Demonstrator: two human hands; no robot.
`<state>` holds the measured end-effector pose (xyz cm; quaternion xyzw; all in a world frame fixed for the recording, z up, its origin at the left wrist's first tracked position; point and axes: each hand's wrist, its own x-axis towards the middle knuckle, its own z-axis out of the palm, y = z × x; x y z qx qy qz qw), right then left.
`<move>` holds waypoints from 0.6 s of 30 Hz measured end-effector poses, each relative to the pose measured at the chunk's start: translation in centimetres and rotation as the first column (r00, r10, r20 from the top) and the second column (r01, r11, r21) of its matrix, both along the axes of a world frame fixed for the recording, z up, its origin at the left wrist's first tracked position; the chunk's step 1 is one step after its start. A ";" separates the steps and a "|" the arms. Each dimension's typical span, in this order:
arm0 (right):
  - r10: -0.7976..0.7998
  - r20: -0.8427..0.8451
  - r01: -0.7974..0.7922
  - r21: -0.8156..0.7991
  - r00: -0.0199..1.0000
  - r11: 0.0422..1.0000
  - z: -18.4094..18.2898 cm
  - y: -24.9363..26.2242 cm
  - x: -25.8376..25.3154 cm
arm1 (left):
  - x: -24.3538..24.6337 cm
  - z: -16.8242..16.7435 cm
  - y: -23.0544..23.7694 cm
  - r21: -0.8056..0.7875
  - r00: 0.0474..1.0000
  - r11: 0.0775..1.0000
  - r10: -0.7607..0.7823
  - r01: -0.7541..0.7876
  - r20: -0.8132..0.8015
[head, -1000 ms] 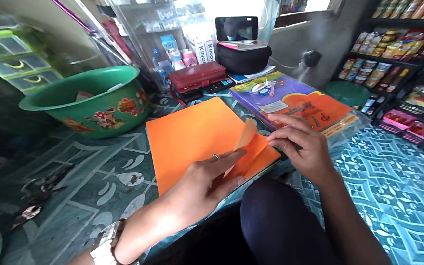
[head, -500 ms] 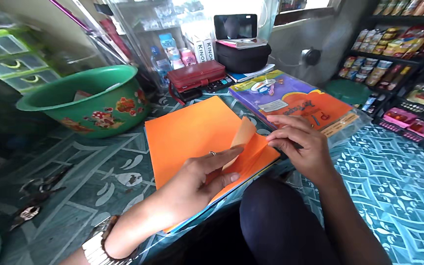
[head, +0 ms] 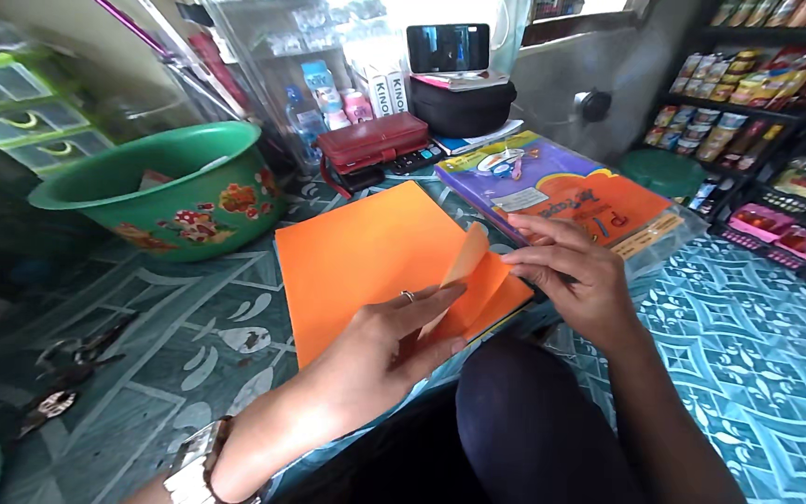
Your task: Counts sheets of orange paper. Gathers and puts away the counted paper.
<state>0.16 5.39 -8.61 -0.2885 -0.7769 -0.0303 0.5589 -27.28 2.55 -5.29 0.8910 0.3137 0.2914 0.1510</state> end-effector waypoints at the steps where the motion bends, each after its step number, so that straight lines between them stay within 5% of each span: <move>1: 0.004 -0.003 -0.004 -0.007 1.000 1.000 0.0 0.0 0.0 | -0.1 0.0 0.0 -0.010 1.000 1.000 0.007 -0.007 -0.007; 18: 0.002 0.043 -0.002 0.018 0.999 1.000 0.0 0.1 0.2 | -0.1 -0.2 0.3 0.033 0.998 0.999 0.013 -0.015 0.062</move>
